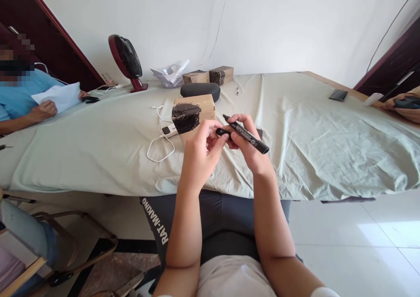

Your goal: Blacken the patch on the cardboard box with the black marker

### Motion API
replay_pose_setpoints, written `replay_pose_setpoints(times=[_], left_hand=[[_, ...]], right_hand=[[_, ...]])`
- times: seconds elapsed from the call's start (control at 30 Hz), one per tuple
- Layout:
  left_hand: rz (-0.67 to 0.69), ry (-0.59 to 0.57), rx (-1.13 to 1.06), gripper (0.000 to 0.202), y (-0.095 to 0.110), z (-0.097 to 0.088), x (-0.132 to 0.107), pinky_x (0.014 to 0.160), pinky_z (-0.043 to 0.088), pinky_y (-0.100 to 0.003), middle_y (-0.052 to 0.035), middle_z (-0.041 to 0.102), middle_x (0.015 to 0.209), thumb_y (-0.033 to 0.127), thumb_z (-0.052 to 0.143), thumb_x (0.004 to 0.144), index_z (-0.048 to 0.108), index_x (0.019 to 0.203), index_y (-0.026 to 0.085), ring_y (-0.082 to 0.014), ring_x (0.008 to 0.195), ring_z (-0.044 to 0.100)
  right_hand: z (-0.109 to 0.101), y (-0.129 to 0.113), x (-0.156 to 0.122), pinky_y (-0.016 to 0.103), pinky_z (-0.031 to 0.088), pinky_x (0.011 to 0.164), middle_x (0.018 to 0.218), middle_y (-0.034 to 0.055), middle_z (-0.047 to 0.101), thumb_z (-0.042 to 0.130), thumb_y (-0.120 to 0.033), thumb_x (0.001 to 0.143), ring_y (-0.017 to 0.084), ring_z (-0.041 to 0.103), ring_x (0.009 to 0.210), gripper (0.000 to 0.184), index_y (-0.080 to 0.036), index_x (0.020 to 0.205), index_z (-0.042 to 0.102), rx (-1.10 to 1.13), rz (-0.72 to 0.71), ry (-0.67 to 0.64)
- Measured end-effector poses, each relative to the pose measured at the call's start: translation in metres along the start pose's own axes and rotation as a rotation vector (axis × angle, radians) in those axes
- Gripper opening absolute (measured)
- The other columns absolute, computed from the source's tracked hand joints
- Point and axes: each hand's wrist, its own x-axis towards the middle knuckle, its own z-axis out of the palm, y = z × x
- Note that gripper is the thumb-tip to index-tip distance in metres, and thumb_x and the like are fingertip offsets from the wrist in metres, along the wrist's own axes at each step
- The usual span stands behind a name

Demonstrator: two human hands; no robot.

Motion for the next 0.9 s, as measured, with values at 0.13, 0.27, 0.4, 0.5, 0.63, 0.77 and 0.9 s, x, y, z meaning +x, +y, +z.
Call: replay_pose_setpoints(times=[0.13,0.27,0.4,0.5,0.63,0.77,0.9], left_hand=[[-0.089,0.203,-0.242,0.024,-0.013,-0.001,0.007,0.056,0.043,-0.022,0.0005,0.068,0.084,0.042,0.076,0.101,0.059,0.106,0.025,-0.0115,0.066,0.061],[-0.190,0.238,-0.389,0.036,-0.026,-0.007,0.014,0.047,0.038,-0.022,-0.0016,0.071,0.080,0.055,0.080,0.095,0.063,0.103,0.024,-0.0104,0.055,0.054],[-0.223,0.190,-0.450,0.038,-0.028,-0.007,0.016,0.047,0.039,-0.021,-0.0029,0.074,0.077,0.057,0.082,0.093,0.068,0.101,0.022,-0.0101,0.053,0.054],[-0.233,0.147,-0.533,0.038,-0.025,-0.003,0.016,0.046,0.038,-0.021,-0.0031,0.074,0.076,0.056,0.084,0.092,0.070,0.100,0.021,-0.0099,0.052,0.053],[-0.262,0.119,-0.537,0.038,-0.026,0.002,0.015,0.048,0.039,-0.023,-0.0036,0.074,0.076,0.059,0.078,0.097,0.073,0.104,0.021,-0.0110,0.054,0.055],[-0.262,0.087,-0.494,0.045,-0.028,0.011,0.014,0.050,0.039,-0.025,-0.0025,0.070,0.071,0.065,0.072,0.100,0.074,0.107,0.020,-0.0118,0.054,0.053],[-0.231,0.061,-0.461,0.047,-0.030,0.020,0.011,0.054,0.042,-0.027,0.0015,0.063,0.064,0.064,0.064,0.106,0.073,0.123,0.020,-0.0131,0.054,0.051]], right_hand=[[-0.001,-0.001,0.005,0.029,0.039,0.058,0.104,0.0028,0.082,0.063,-0.067,0.104,0.016,0.051,0.066,0.037,-0.031,0.113,0.061,0.103,-0.110,0.127],[-0.003,-0.002,0.009,0.030,0.032,0.050,0.076,-0.0004,0.070,0.061,-0.074,0.100,0.013,0.040,0.051,0.046,-0.029,0.106,0.071,0.117,-0.172,0.262],[0.002,0.004,0.010,0.030,0.031,0.049,0.072,-0.0004,0.066,0.066,-0.068,0.099,0.011,0.039,0.050,0.042,-0.026,0.096,0.072,0.104,-0.130,0.274],[0.006,0.009,0.010,0.030,0.030,0.052,0.076,0.0014,0.070,0.067,-0.060,0.101,0.011,0.040,0.053,0.036,-0.025,0.098,0.075,0.125,-0.138,0.279],[0.006,0.012,0.008,0.030,0.031,0.053,0.078,0.0016,0.070,0.068,-0.058,0.101,0.013,0.041,0.055,0.034,-0.025,0.099,0.077,0.082,-0.149,0.286],[0.005,0.013,0.008,0.030,0.036,0.055,0.079,0.0009,0.069,0.071,-0.057,0.101,0.013,0.043,0.058,0.032,-0.026,0.100,0.078,0.038,-0.174,0.247],[0.008,0.017,0.011,0.029,0.037,0.053,0.076,-0.0012,0.059,0.072,-0.057,0.101,0.012,0.042,0.057,0.031,-0.028,0.103,0.082,0.046,-0.186,0.212]])
